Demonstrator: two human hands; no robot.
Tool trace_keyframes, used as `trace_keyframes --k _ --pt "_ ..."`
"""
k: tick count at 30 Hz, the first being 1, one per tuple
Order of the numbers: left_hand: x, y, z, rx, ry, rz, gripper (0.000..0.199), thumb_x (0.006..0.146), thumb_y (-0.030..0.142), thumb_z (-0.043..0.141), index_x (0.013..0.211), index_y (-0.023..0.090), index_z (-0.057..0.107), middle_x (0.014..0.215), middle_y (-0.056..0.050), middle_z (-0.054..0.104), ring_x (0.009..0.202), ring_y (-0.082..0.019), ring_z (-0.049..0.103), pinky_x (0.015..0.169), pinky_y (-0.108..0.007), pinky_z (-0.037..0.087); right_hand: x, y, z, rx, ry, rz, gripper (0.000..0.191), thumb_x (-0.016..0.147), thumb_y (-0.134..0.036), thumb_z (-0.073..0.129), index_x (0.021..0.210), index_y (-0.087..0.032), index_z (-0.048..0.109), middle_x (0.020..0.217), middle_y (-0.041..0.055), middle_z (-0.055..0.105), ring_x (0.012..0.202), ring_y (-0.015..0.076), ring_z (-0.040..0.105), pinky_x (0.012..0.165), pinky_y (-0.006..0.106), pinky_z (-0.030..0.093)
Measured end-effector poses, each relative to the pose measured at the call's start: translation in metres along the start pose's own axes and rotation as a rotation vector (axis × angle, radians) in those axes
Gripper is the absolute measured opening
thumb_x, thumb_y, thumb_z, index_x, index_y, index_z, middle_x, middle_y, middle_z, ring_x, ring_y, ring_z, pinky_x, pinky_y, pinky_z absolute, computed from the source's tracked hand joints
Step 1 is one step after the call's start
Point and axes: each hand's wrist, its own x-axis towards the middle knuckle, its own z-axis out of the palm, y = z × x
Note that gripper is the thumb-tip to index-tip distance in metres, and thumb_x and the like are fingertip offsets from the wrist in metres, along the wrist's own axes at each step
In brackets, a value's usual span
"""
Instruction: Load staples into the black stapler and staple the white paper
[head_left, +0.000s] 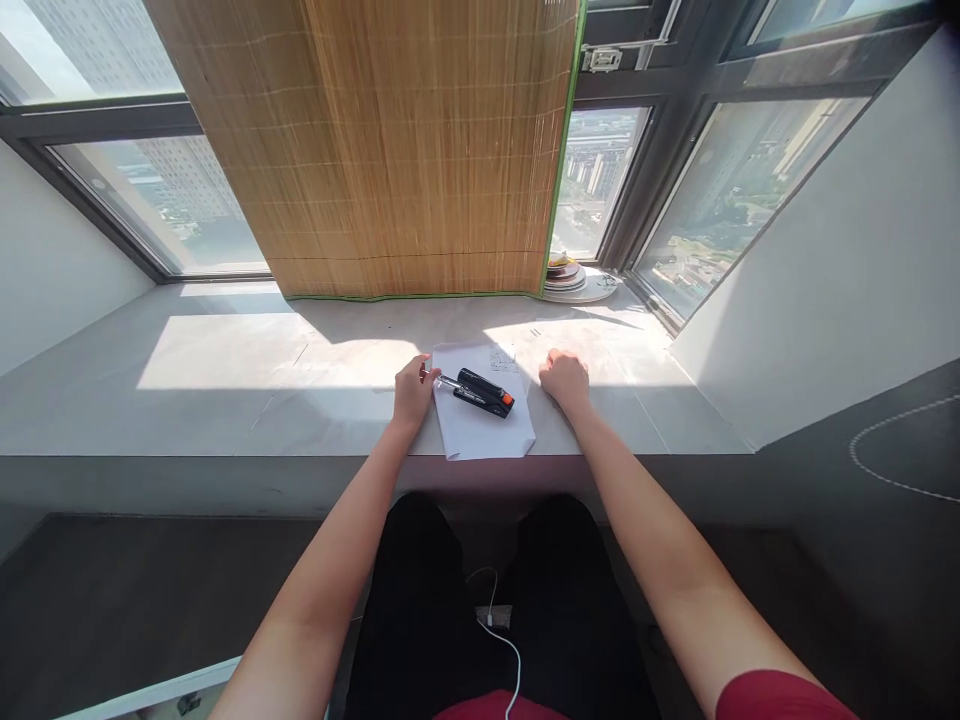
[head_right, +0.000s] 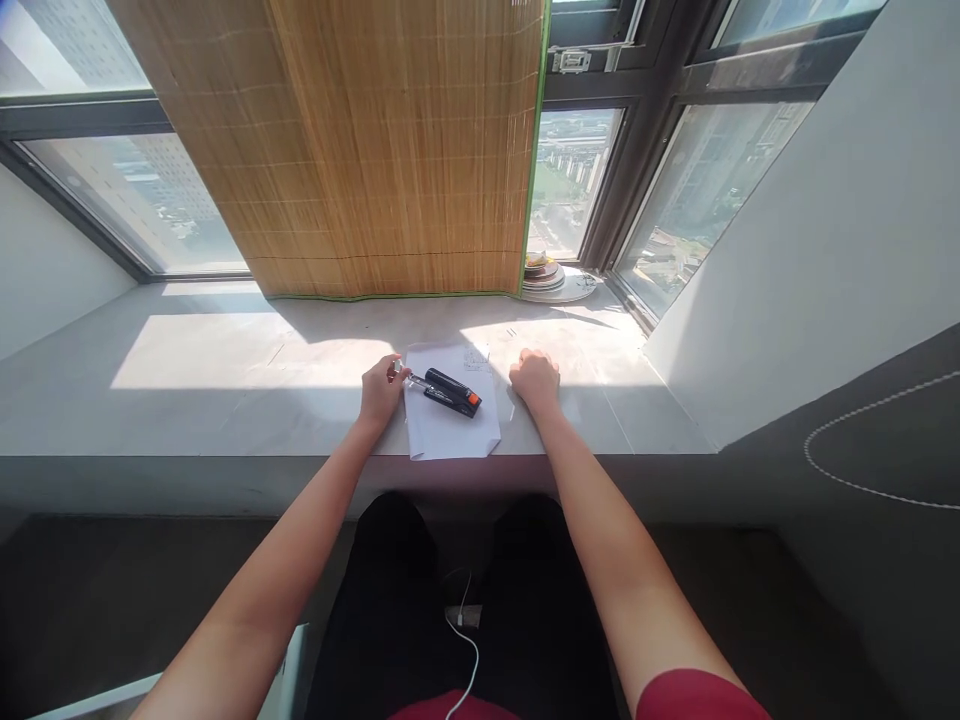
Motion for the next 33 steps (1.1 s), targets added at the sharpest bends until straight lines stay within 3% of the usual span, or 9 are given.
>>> trace_keyframes --k 3,6,8,10,12,14,17,21,33 --pt "-0.004 0.000 0.003 -0.028 -0.034 0.031 0.025 0.090 0.009 0.076 0.107 0.027 0.080 0.117 -0.009 0.077 0.135 -0.032 0.063 0.119 -0.039 0.047 -0.004 -0.001 -0.004 0.150 0.152 -0.027 0.014 0.089 -0.016 0.052 0.087 -0.021 0.064 0.089 0.0091 0.066 0.089 0.0255 0.059 0.079 0.037 0.045" --pt "-0.006 0.001 0.005 -0.021 -0.089 0.017 0.028 0.094 0.010 0.073 0.114 0.029 0.079 0.122 -0.009 0.076 0.145 -0.032 0.058 0.126 -0.041 0.042 -0.015 -0.011 -0.007 0.333 0.333 -0.220 0.016 0.093 -0.018 0.046 0.089 -0.024 0.061 0.090 0.0085 0.063 0.092 0.0262 0.057 0.079 0.038 0.047" --pt "-0.006 0.001 0.005 -0.003 -0.098 0.025 0.026 0.094 0.010 0.075 0.110 0.029 0.078 0.115 -0.008 0.076 0.142 -0.031 0.059 0.126 -0.041 0.041 -0.024 -0.020 -0.009 0.496 0.231 -0.451 0.017 0.098 -0.023 0.045 0.095 -0.024 0.062 0.092 0.0075 0.064 0.092 0.0254 0.058 0.084 0.039 0.051" --pt "-0.004 0.000 0.005 0.059 -0.113 0.091 0.019 0.093 0.010 0.077 0.102 0.027 0.077 0.109 -0.008 0.076 0.136 -0.031 0.062 0.124 -0.042 0.042 -0.030 -0.027 -0.008 0.623 0.026 -0.676 0.019 0.102 -0.035 0.050 0.109 -0.024 0.064 0.103 0.0078 0.068 0.096 0.0249 0.061 0.089 0.040 0.054" --pt "-0.001 -0.003 0.003 0.195 -0.182 0.224 0.016 0.093 0.010 0.075 0.099 0.026 0.076 0.108 -0.009 0.077 0.128 -0.031 0.064 0.121 -0.046 0.045 -0.034 -0.032 -0.005 0.663 -0.152 -0.824 0.038 0.100 -0.050 0.063 0.127 -0.024 0.062 0.118 0.0104 0.069 0.103 0.0263 0.064 0.092 0.042 0.057" --pt "0.002 -0.008 0.001 0.377 -0.272 0.387 0.018 0.095 0.009 0.071 0.102 0.025 0.075 0.111 -0.008 0.077 0.121 -0.031 0.064 0.116 -0.048 0.048 -0.035 -0.034 0.001 0.638 -0.245 -0.899 0.059 0.093 -0.058 0.076 0.138 -0.024 0.061 0.127 0.0134 0.070 0.107 0.0290 0.067 0.094 0.044 0.058" --pt "0.007 -0.017 -0.002 0.612 -0.376 0.565 0.019 0.099 0.008 0.064 0.108 0.023 0.072 0.116 -0.008 0.077 0.114 -0.028 0.065 0.107 -0.047 0.052 -0.036 -0.034 0.010 0.574 -0.243 -0.918 0.054 0.095 -0.047 0.076 0.142 -0.024 0.063 0.123 0.0134 0.074 0.107 0.0314 0.071 0.095 0.046 0.060" --pt "0.011 -0.026 -0.003 0.719 -0.487 0.627 0.017 0.100 0.007 0.063 0.107 0.022 0.069 0.110 -0.008 0.076 0.108 -0.025 0.068 0.099 -0.042 0.054 -0.037 -0.031 0.013 0.556 -0.154 -0.915 0.039 0.099 -0.031 0.067 0.137 -0.024 0.069 0.108 0.0116 0.077 0.098 0.0298 0.072 0.090 0.045 0.061" --pt "0.006 -0.020 -0.005 0.575 -0.604 0.548 0.007 0.104 0.021 0.067 0.110 0.022 0.070 0.107 -0.005 0.079 0.098 -0.020 0.072 0.089 -0.035 0.056 -0.031 -0.027 0.006 0.731 -0.094 -0.748 0.035 0.096 -0.035 0.070 0.129 -0.022 0.073 0.116 0.0109 0.080 0.098 0.0268 0.074 0.088 0.041 0.061"
